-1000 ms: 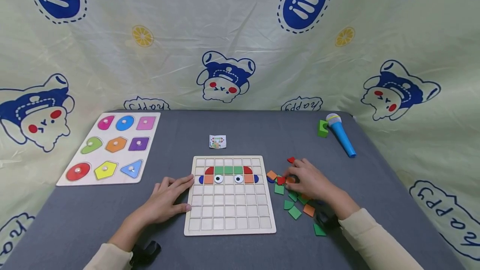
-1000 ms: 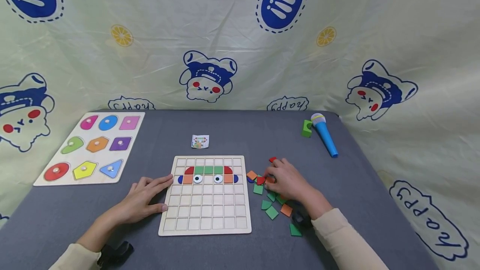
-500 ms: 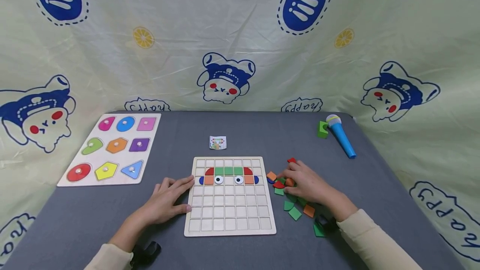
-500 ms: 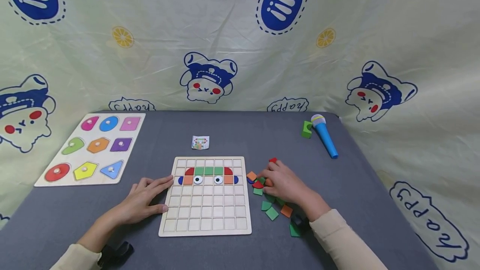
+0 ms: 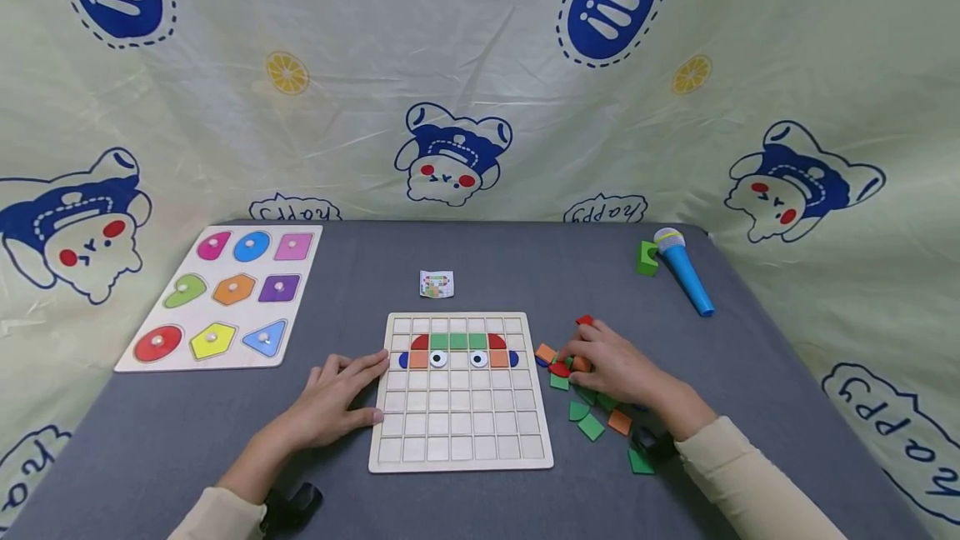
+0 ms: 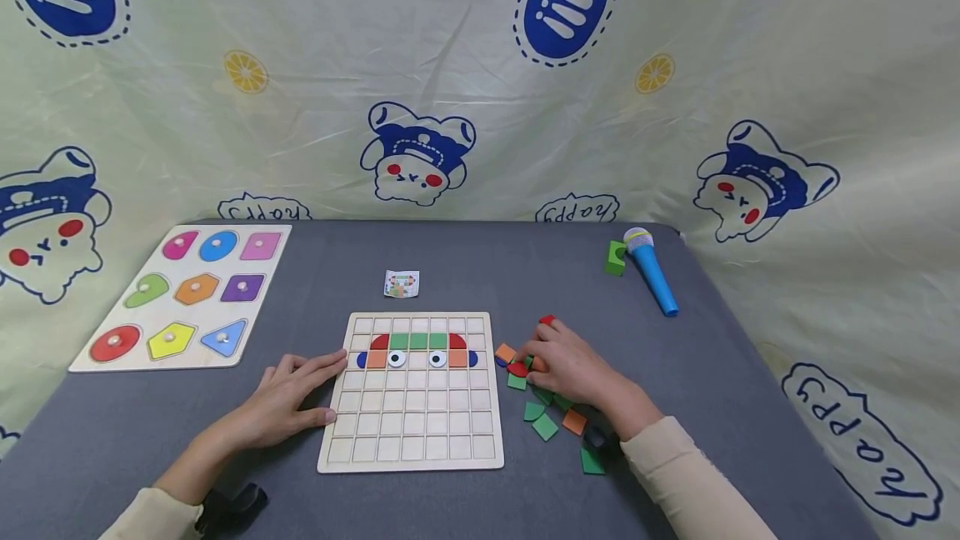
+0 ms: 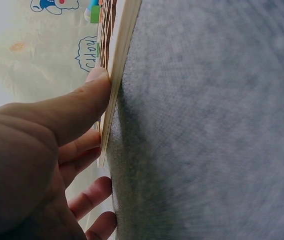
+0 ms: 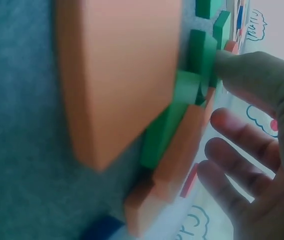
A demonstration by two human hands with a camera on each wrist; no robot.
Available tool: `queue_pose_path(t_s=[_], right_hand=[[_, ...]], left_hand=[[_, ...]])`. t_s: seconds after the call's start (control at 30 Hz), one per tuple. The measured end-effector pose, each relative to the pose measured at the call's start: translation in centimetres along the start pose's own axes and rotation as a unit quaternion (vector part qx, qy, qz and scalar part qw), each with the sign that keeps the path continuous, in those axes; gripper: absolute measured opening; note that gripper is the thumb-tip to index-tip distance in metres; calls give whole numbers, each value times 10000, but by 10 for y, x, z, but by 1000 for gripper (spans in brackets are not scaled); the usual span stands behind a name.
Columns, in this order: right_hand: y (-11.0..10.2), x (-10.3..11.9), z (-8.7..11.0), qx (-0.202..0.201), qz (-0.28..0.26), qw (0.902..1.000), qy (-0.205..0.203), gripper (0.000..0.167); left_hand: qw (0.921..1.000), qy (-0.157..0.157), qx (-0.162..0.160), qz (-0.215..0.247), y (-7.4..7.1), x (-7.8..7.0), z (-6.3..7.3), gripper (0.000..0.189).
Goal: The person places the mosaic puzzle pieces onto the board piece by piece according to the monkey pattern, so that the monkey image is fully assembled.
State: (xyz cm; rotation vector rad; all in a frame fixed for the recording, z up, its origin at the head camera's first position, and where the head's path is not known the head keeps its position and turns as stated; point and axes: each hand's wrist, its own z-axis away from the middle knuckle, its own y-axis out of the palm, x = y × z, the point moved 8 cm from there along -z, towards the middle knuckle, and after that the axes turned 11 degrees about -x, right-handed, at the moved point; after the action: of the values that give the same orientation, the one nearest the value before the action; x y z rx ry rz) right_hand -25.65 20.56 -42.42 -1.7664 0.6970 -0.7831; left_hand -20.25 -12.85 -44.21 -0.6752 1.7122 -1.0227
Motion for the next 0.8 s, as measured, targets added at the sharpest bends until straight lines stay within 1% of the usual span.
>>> queue_pose_path(t_s=[0.17, 0.3, 0.5, 0.6, 0.67, 0.8], right_hand=[[-6, 4, -1, -129, 0, 9999, -33, 24], [-10, 18, -7, -290, -58, 9995, -86, 25], [-3, 50, -24, -387, -67, 9991, -146, 23], [4, 70, -34, -461, -128, 9984, -293, 20], [8, 83, -41, -457, -183, 9981, -369, 19], [17, 108, -54, -420, -130, 9980, -450, 19]], left_hand=[[10000, 54, -23, -27, -1, -1, 0, 69], [10000, 49, -34, -37, -1, -1, 0, 69], [10000, 16, -33, 18, -3, -1, 0, 69], [10000, 21, -30, 36, -3, -1, -1, 69], [10000, 27, -24, 33, -3, -1, -1, 69], [10000, 25, -12, 10, -1, 0, 0, 69]])
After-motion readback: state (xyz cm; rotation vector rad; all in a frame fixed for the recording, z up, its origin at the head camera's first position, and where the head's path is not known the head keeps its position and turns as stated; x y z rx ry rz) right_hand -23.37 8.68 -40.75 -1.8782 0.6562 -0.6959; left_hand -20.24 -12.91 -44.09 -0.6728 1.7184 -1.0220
